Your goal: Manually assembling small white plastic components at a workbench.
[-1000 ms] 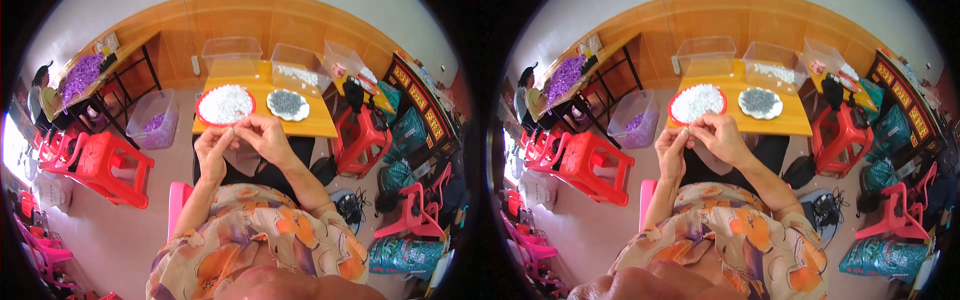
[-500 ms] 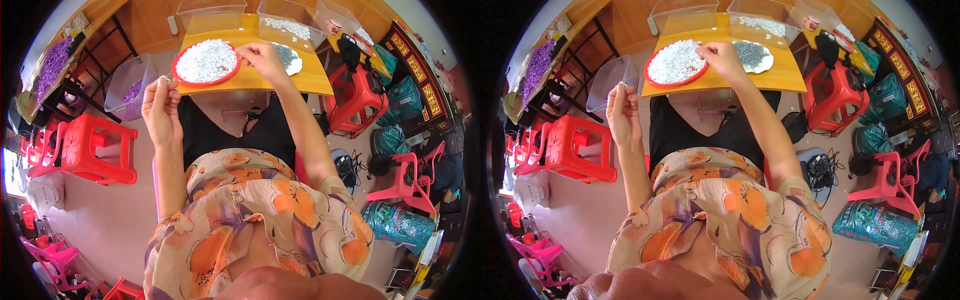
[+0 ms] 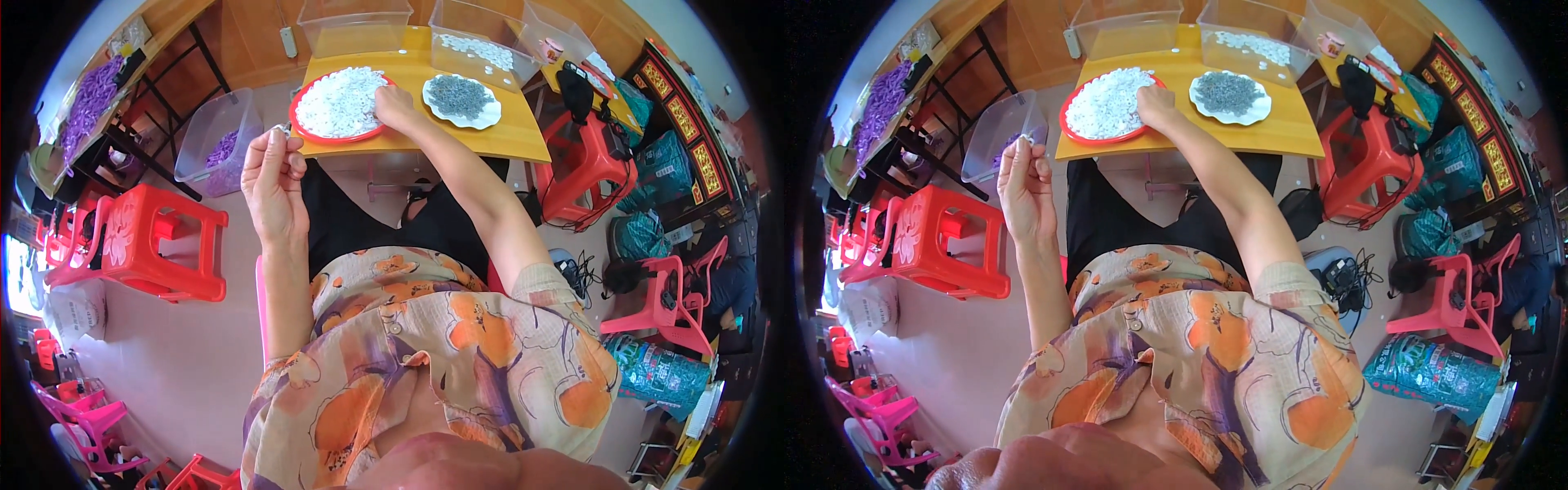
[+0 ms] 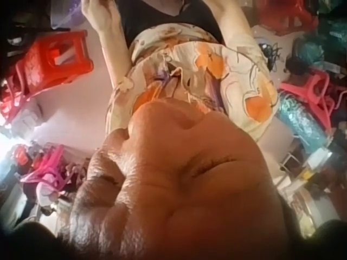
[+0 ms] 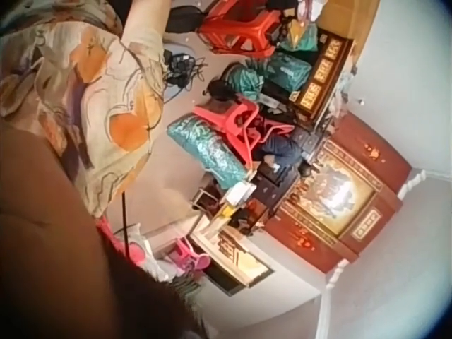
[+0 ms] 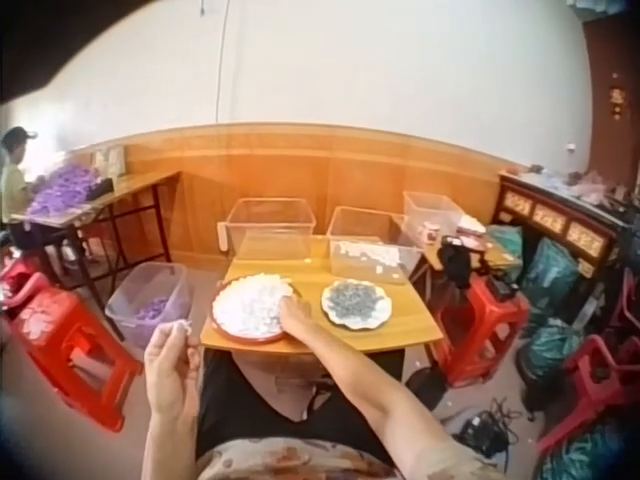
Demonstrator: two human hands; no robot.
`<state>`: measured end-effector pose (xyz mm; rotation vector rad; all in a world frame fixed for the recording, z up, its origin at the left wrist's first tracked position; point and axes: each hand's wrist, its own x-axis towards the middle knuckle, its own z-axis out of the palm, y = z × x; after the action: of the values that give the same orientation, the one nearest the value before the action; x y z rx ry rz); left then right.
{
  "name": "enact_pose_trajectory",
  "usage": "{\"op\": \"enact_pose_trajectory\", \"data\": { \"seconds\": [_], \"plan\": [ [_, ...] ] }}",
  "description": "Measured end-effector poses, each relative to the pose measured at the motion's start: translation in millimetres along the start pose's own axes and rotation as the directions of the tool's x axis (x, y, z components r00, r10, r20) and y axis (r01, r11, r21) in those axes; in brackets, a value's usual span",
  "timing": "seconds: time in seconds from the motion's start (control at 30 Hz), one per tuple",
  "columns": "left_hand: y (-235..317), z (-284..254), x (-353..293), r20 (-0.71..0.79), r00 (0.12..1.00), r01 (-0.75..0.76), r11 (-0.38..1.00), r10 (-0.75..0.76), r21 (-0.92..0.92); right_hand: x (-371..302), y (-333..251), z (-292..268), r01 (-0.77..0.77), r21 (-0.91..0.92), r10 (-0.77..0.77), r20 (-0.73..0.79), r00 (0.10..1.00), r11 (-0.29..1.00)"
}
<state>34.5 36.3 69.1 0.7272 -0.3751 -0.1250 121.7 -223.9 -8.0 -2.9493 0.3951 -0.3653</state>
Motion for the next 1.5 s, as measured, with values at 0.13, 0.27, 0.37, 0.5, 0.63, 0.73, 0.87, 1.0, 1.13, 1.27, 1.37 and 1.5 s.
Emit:
{"op": "enact_pose_trajectory", "data": {
  "seconds": [0.13,0.27,0.37,0.5,0.63,0.73,0.87,1.0,1.13,1.27,1.37,1.5],
  "plan": [
    [-3.9,6.9,-1.2,0.004,1.0,0.017,1.0,-0.018,0.015,4.2,4.3,3.8,-0.041,0.035,0.04,0.043,0.998,0.999],
    [-8.3,4.6,-2.7,0.02,0.997,0.069,0.998,-0.069,-0.009,7.2,1.4,5.1,-0.042,0.005,0.041,0.093,0.995,0.999],
    [-9.2,3.1,-3.2,0.04,0.997,0.07,0.998,-0.07,0.0,6.7,-4.5,-4.0,-0.034,-0.008,0.035,0.162,0.986,0.999],
    [-10.8,2.4,-1.6,0.051,0.996,0.077,0.997,-0.076,-0.012,12.6,-0.5,-0.5,-0.039,-0.021,0.042,0.169,0.985,0.999],
    [-12.2,2.8,-1.9,0.042,0.994,0.105,0.994,-0.103,-0.03,14.0,-0.1,-1.4,-0.054,-0.007,0.054,0.182,0.982,0.999],
    [-14.3,3.4,-2.1,0.027,0.988,0.155,0.987,-0.154,-0.035,13.0,0.3,-2.1,-0.065,0.003,0.063,0.171,0.983,0.998],
    [-16.6,-0.3,-0.8,0.037,0.987,0.158,0.986,-0.156,-0.052,8.7,0.2,-5.9,-0.047,0.028,0.043,0.141,0.989,0.998],
    [-17.8,-1.2,-0.5,0.049,0.984,0.174,0.982,-0.171,-0.071,6.3,0.3,-4.7,-0.043,0.082,0.037,0.071,0.997,0.996],
    [-19.3,-0.3,-0.8,0.07,0.982,0.181,0.98,-0.176,-0.087,7.8,0.9,-5.4,-0.023,0.059,0.018,0.086,0.996,0.998],
    [-24.6,-0.1,2.1,0.128,0.968,0.228,0.968,-0.214,-0.102,7.9,1.4,-19.0,-0.063,0.069,0.061,0.022,0.998,0.996],
    [-31.2,-2.4,2.8,0.138,0.97,0.216,0.97,-0.2,-0.112,-13.1,-14.2,-42.7,-0.081,0.722,0.028,0.085,0.996,0.687],
    [-39.9,6.8,-9.3,0.152,0.966,0.228,0.966,-0.209,-0.123,-91.2,-64.6,-99.9,-0.174,0.973,-0.07,0.165,0.984,-0.154]
  ]
}}
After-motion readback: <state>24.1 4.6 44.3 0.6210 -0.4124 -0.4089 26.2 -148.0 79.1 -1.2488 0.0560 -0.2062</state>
